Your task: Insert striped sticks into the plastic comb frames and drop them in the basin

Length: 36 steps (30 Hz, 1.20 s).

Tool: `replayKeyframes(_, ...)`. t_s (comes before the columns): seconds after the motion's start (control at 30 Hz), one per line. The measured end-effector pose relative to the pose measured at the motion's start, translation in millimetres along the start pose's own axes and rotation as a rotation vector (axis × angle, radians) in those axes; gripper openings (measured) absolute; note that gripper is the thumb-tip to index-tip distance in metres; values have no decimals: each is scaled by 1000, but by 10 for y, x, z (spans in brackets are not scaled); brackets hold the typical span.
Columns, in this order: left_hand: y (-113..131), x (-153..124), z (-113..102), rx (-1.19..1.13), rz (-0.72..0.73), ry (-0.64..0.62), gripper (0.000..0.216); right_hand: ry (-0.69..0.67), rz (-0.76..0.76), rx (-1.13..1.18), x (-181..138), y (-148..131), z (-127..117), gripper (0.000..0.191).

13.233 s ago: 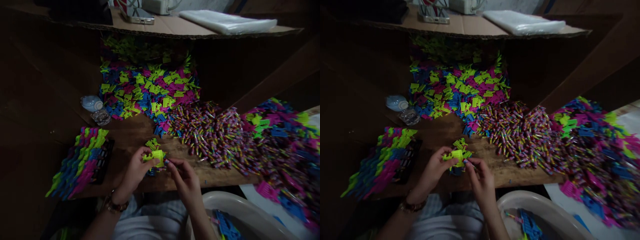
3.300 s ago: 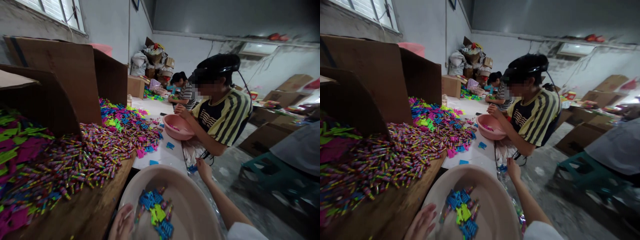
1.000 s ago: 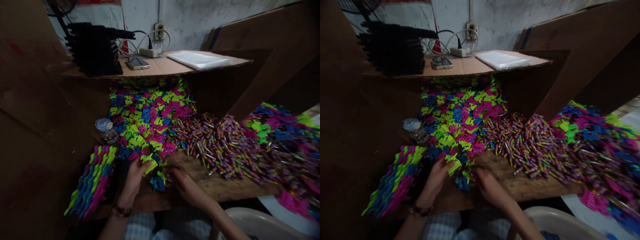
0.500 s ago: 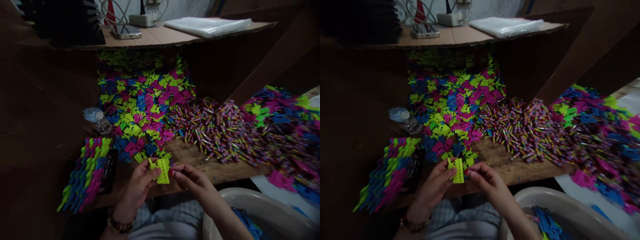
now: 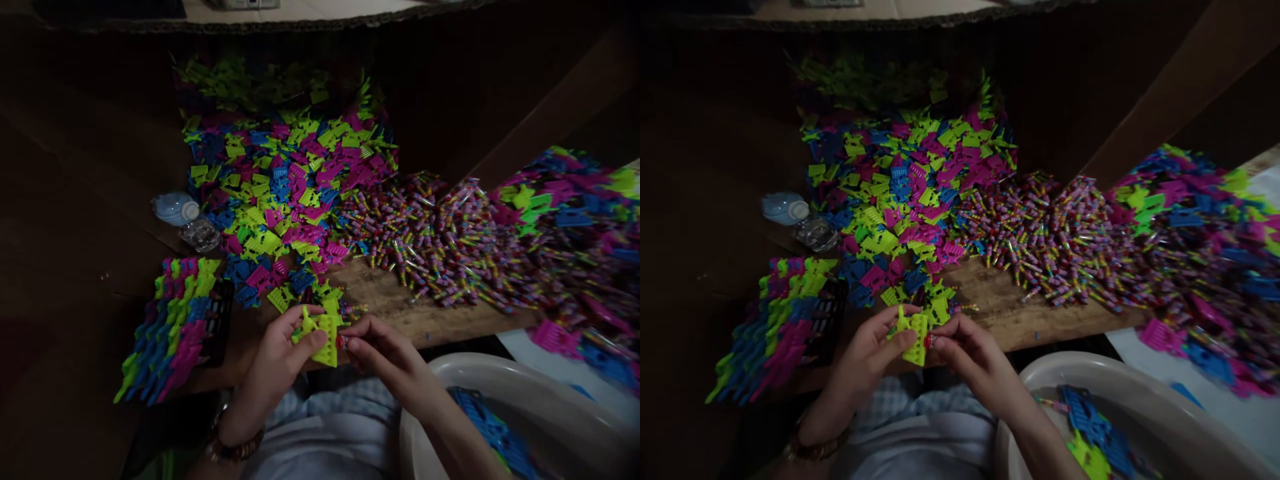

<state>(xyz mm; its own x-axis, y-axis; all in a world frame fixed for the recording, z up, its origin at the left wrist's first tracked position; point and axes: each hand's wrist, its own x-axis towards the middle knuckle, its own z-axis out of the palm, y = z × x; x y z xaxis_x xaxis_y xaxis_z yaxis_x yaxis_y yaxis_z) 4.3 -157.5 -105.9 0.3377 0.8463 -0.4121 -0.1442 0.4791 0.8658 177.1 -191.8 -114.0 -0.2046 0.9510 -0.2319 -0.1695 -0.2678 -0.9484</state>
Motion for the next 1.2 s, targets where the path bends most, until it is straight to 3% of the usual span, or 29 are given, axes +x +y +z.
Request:
replayKeyframes(0.1, -22, 29, -22, 95, 10, 54, 37, 25, -21, -22, 8, 110, -4, 23)
replayKeyframes(0.27, -115, 79, -51, -145, -202, -53, 47, -22, 44, 123, 24, 278, -32, 27)
replayKeyframes(0.53, -78, 17, -57, 146, -24, 94, 31, -15, -24, -65, 20, 234, -47, 18)
replayKeyframes(0.73, -133, 51, -58, -158, -223, -39, 41, -89, 56, 185, 49, 336, -74, 22)
replayKeyframes(0.9, -90, -26, -11, 47, -52, 53, 32, -13, -10, 84, -53, 247, -56, 14)
replayKeyframes(1.0, -49, -11, -7, 156, -40, 98, 31, -1, -52, -26, -37, 244, -58, 12)
replayKeyframes(1.2, -183, 149, -40, -197, -338, -9, 41, -51, 98, 122, 37, 333, -8, 28)
